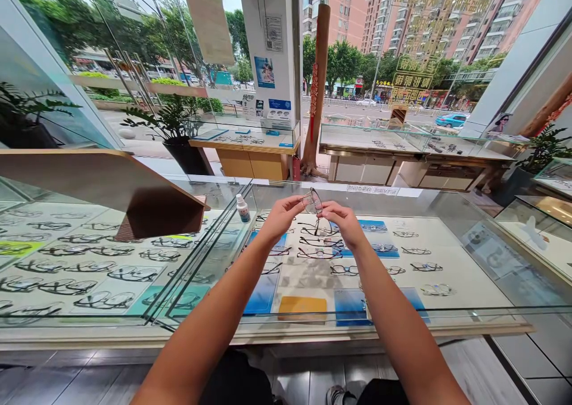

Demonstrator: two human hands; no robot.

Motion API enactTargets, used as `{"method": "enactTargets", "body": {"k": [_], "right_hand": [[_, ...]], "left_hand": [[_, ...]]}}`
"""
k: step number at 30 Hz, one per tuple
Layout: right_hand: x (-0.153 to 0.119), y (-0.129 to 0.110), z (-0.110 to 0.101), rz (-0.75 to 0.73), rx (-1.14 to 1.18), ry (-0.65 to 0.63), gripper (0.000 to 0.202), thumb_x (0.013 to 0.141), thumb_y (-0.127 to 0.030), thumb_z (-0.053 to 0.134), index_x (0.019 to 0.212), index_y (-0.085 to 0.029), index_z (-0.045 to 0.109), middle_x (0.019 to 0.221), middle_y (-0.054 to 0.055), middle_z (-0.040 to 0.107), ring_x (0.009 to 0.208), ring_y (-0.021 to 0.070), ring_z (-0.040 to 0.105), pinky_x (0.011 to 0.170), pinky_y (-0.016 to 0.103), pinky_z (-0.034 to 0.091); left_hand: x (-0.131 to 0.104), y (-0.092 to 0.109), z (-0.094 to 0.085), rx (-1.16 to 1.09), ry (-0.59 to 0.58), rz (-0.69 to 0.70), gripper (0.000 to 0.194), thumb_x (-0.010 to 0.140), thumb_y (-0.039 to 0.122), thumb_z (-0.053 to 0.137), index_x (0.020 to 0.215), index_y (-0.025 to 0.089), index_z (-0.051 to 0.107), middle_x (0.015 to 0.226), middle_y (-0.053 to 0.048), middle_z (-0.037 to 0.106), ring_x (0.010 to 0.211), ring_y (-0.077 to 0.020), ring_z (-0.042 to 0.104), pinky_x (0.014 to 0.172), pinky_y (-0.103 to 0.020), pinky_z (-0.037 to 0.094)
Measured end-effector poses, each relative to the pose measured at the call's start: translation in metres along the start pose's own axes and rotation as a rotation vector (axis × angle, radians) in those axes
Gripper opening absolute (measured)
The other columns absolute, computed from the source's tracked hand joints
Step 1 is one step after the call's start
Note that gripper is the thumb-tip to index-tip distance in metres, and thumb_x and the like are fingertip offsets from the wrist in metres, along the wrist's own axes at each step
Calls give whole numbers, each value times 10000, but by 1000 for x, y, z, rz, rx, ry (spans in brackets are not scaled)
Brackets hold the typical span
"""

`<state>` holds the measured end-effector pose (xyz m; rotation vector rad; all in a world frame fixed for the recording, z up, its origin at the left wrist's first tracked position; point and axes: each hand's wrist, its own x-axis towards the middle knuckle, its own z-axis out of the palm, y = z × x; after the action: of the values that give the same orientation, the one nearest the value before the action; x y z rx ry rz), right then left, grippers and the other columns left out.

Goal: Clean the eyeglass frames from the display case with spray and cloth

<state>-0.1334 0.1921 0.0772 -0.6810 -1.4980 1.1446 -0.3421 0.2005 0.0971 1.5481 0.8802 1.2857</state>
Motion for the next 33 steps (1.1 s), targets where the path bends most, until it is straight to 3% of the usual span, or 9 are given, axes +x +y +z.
{"method": "enactTargets", "body": {"k": [6, 9, 11, 17, 22, 25, 29, 31, 33], "right_hand": [[0, 0, 1, 29, 37, 34, 172, 840, -419, 779, 825, -261, 846, 1139, 67, 774, 1176, 288, 635, 1048, 411, 443], [2, 3, -2, 35, 67, 101, 188, 837, -420, 761, 832, -250, 841, 1201, 68, 759, 1169, 278, 626, 967, 378, 457], [4, 5, -4, 27, 95, 162, 192, 827, -420, 760, 828, -244, 837, 1232, 65, 736, 1143, 261, 619, 896, 351, 460], [4, 1, -6, 29, 144, 240, 204, 834, -447, 760, 871, -255, 819, 1111, 58, 785, 1142, 260, 642, 931, 360, 465], [3, -13, -8, -21, 148, 206, 177, 846, -417, 747, 836, -251, 806, 1352, 53, 735, 1338, 284, 587, 1050, 386, 455], [5, -23, -11, -46, 168, 219, 163, 820, -411, 759, 803, -256, 804, 1445, 34, 683, 1402, 293, 543, 1101, 407, 450], [9, -40, -14, -52, 129, 201, 181, 806, -438, 750, 767, -267, 791, 1492, 6, 647, 1465, 303, 485, 1122, 430, 455], [11, -48, -16, -76, 110, 172, 195, 812, -443, 738, 758, -262, 786, 1492, 17, 647, 1478, 306, 476, 1130, 432, 448], [13, -54, -17, -100, 103, 154, 206, 821, -443, 728, 760, -254, 782, 1490, 35, 651, 1486, 305, 471, 1136, 436, 437]], "left_hand": [[0, 0, 2, 17, 24, 0, 462, 839, 567, 763, 1094, 183, 792, 1159, -111, 785, 1110, -276, 678, 1003, -403, 508], [-1, -1, 5, 140, 152, 48, 393, 830, 542, 751, 1000, 187, 747, 990, -68, 758, 874, -203, 647, 785, -316, 501], [-3, 0, 7, 220, 155, 57, 348, 844, 531, 729, 882, 186, 709, 794, -23, 673, 696, -153, 543, 641, -280, 409], [-12, 3, 16, 250, -173, -31, 465, 916, 616, 617, 773, 183, 712, 539, 46, 364, 523, -114, 309, 550, -281, 207], [-15, 2, 18, 363, -291, -35, 446, 932, 570, 606, 733, 183, 704, 526, 43, 368, 507, -112, 303, 534, -280, 195], [-18, 7, 25, 441, -428, -21, 419, 941, 520, 591, 706, 186, 684, 545, 30, 437, 515, -116, 338, 527, -281, 220], [-34, 20, 56, 670, -627, 94, 305, 939, 400, 580, 729, 207, 686, 643, -4, 617, 575, -148, 491, 567, -291, 319], [-50, 20, 80, 789, -725, 195, 180, 912, 357, 619, 857, 224, 728, 809, -28, 714, 679, -183, 594, 630, -307, 395], [-69, 12, 107, 887, -784, 308, 251, 882, 394, 691, 1063, 225, 730, 1043, -80, 736, 873, -251, 668, 744, -350, 481]]}}
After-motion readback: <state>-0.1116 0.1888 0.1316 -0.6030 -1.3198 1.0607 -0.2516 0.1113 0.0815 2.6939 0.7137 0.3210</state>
